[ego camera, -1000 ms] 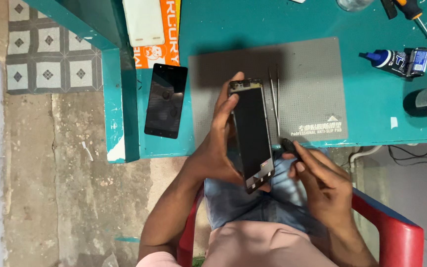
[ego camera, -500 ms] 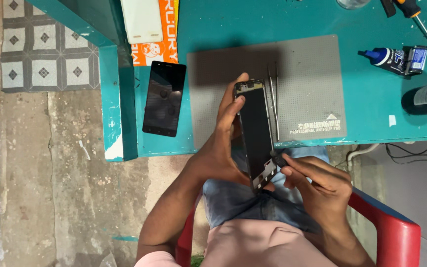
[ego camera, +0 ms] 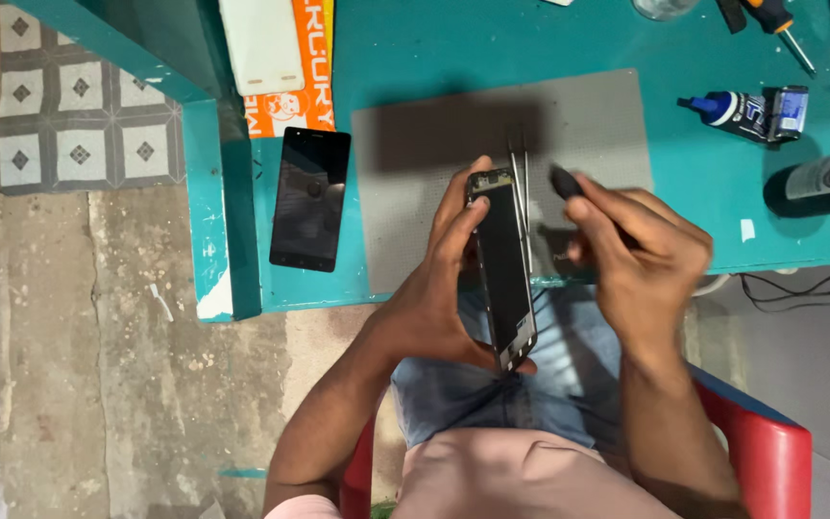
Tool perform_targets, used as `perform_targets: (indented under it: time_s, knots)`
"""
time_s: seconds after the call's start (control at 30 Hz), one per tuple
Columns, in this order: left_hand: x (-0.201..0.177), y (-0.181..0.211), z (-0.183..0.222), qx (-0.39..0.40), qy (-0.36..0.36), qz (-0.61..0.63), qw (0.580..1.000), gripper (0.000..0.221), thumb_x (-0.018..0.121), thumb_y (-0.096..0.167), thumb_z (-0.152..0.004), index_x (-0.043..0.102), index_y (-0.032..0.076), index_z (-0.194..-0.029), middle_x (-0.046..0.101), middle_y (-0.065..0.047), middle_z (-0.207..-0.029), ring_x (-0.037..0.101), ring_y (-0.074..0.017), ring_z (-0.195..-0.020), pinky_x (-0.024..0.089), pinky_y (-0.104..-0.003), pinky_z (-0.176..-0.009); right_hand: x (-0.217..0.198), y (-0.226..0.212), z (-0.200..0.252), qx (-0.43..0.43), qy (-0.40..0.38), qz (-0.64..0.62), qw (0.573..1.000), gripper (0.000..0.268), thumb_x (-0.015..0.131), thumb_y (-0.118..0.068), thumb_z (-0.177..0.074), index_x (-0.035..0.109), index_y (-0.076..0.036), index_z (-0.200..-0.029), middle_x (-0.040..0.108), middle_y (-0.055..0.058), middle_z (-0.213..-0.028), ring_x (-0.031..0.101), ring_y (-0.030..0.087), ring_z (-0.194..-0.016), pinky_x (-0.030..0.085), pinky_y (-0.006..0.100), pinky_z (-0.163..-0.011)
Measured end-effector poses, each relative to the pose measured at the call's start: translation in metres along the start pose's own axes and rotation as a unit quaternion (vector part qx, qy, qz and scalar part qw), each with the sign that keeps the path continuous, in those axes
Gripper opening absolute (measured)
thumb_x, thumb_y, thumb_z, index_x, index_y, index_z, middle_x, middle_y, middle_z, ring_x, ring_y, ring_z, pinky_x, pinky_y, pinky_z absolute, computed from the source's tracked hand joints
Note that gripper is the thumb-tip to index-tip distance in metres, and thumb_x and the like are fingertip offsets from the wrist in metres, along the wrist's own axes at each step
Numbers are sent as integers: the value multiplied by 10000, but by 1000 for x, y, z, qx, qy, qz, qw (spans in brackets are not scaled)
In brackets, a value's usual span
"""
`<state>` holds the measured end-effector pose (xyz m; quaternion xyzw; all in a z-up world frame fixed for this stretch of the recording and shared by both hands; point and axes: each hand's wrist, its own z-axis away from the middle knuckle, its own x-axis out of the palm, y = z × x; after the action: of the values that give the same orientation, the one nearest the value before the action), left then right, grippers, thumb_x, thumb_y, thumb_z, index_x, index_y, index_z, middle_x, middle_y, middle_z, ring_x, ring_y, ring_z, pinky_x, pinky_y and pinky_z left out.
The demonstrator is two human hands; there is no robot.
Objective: The person uses tweezers to remove small components from the edge of a disassembled smartphone. They then apply a liquid from a black bottle to the device's frame and continue using the tweezers to adjust internal parts.
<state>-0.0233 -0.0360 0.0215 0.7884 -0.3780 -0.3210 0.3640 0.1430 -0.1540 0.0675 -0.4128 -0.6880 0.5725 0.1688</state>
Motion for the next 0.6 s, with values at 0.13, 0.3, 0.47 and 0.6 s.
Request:
perform_targets:
  time_s: [0.13, 0.3, 0.47, 0.6]
  knots:
    - [-3, -5, 3, -18, -17, 55, 998, 1468, 1073, 351, -586, 57, 289, -1644, -46, -185, -1733, 143, -377, -1608, 557, -476, -1194, -21, -2, 28, 1, -68, 40, 997, 205, 749, 51, -931, 766, 25, -1134, 699, 76, -807, 611, 81, -603, 449, 206, -525]
    - [5, -5, 6, -22, -23, 97, 995, 1473, 1072, 313, -579, 59, 294, -1648, -65, -169, -1737, 151, -346, -1598, 531, -473, -1216, -14, 4, 36, 28, -88, 57, 994, 227, 748, 51, -893, 770, 7, -1115, 730, 75, -842, 622, 75, -617, 485, 208, -518]
    - [6, 1, 6, -37, -10, 129, 991, 1497, 1069, 273, -549, 66, 280, -1660, -67, -172, -1754, 147, -322, -1599, 486, -481, -1248, 2, 6, -5, 39, -59, 47, 996, 199, 771, 2, -929, 786, -12, -1127, 736, 72, -867, 602, 76, -623, 461, 211, -526]
    - [0, 2, 3, -21, 16, 147, 989, 1515, 1066, 223, -519, 82, 272, -1670, -36, -150, -1734, 159, -291, -1600, 383, -454, -1263, 0, 8, -8, 38, -37, 13, 999, 176, 756, -7, -953, 781, -9, -1128, 730, 69, -864, 605, 74, -627, 453, 210, -536]
